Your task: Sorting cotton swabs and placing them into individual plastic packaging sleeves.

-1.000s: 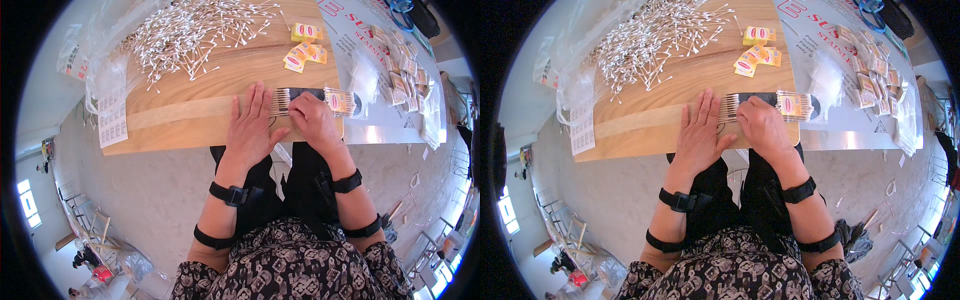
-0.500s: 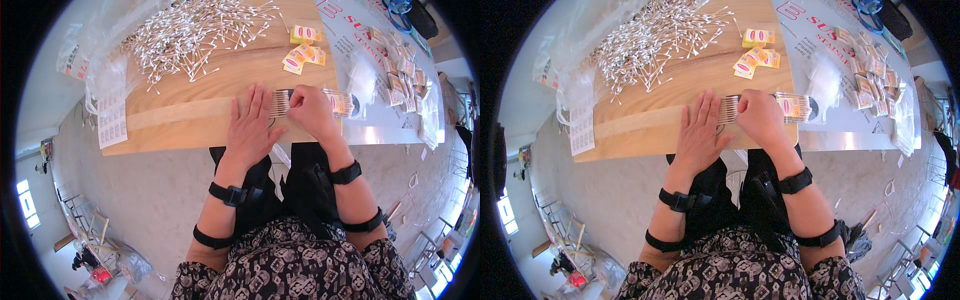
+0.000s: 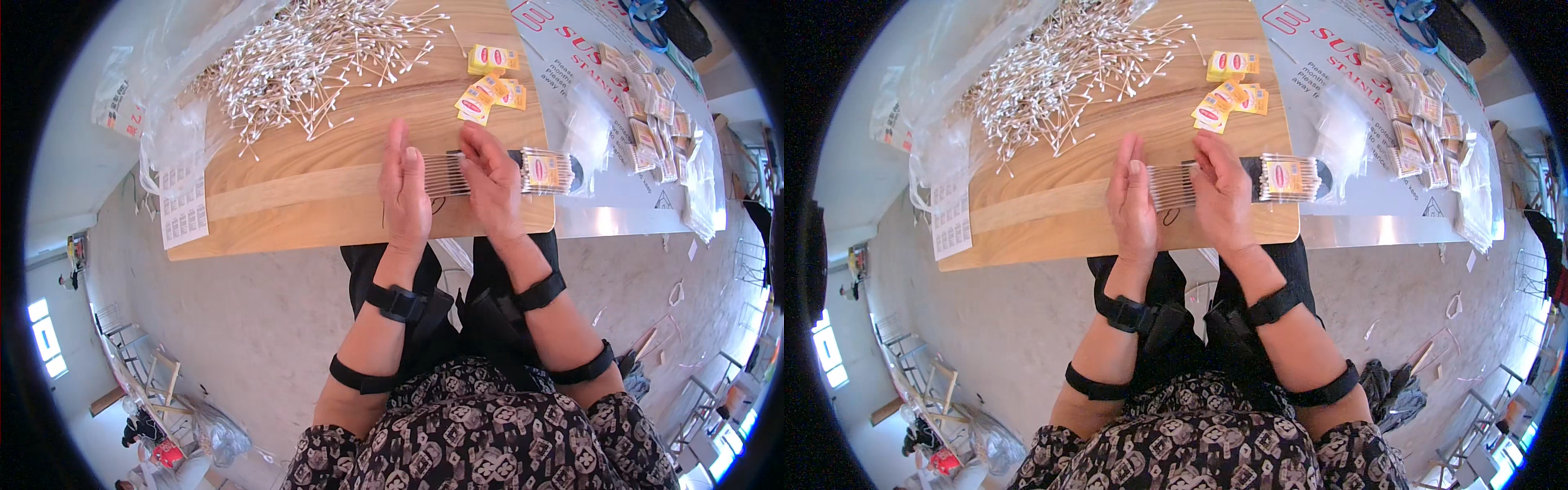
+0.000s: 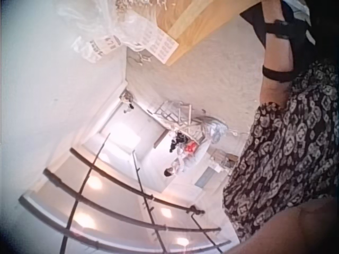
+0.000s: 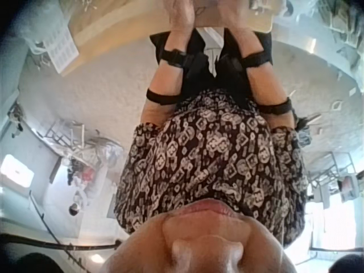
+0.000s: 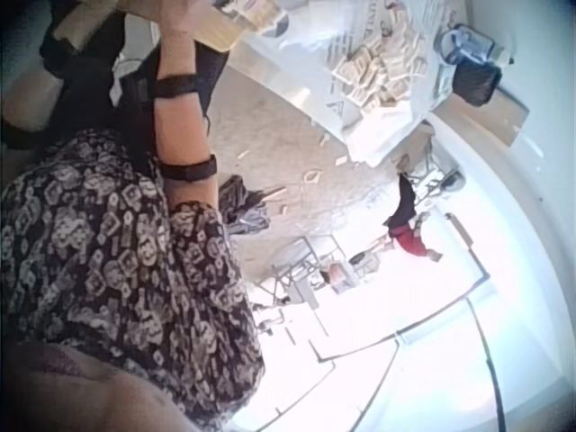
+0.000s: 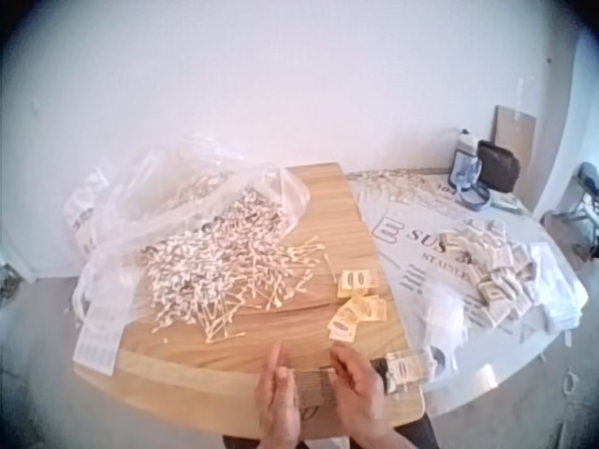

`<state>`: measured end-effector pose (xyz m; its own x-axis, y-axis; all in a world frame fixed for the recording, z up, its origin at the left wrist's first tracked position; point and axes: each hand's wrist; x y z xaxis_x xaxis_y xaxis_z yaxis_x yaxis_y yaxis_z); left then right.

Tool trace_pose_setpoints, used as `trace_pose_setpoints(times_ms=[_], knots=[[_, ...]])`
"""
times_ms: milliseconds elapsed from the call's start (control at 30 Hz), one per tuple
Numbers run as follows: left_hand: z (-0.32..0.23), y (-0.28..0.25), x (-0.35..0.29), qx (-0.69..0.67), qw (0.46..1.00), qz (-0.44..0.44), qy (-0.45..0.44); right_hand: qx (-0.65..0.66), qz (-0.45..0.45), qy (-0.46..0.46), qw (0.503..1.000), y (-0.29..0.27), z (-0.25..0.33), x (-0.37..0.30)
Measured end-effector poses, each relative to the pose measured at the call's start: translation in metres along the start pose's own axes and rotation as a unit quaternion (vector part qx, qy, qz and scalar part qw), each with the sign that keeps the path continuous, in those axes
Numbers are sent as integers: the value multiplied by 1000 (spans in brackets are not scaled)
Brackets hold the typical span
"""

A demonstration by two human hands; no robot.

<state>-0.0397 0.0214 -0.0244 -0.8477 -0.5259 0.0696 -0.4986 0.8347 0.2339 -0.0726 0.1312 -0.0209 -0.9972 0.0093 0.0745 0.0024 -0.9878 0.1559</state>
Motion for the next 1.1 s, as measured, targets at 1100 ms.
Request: trace_pose_setpoints(times_ms=[1100], knots=[[-22, -14, -10, 237, 965, 34, 106, -21, -65, -21, 997, -7, 13, -1]])
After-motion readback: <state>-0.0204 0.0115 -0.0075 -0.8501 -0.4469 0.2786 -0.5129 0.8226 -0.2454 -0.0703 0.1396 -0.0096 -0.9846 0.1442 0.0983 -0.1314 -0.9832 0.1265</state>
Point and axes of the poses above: each hand's wrist, its own x-axis towards the middle knuckle, its own y-axis out of the palm, z = x × y, and after that the axes turned 5 degrees about -z, right-handed
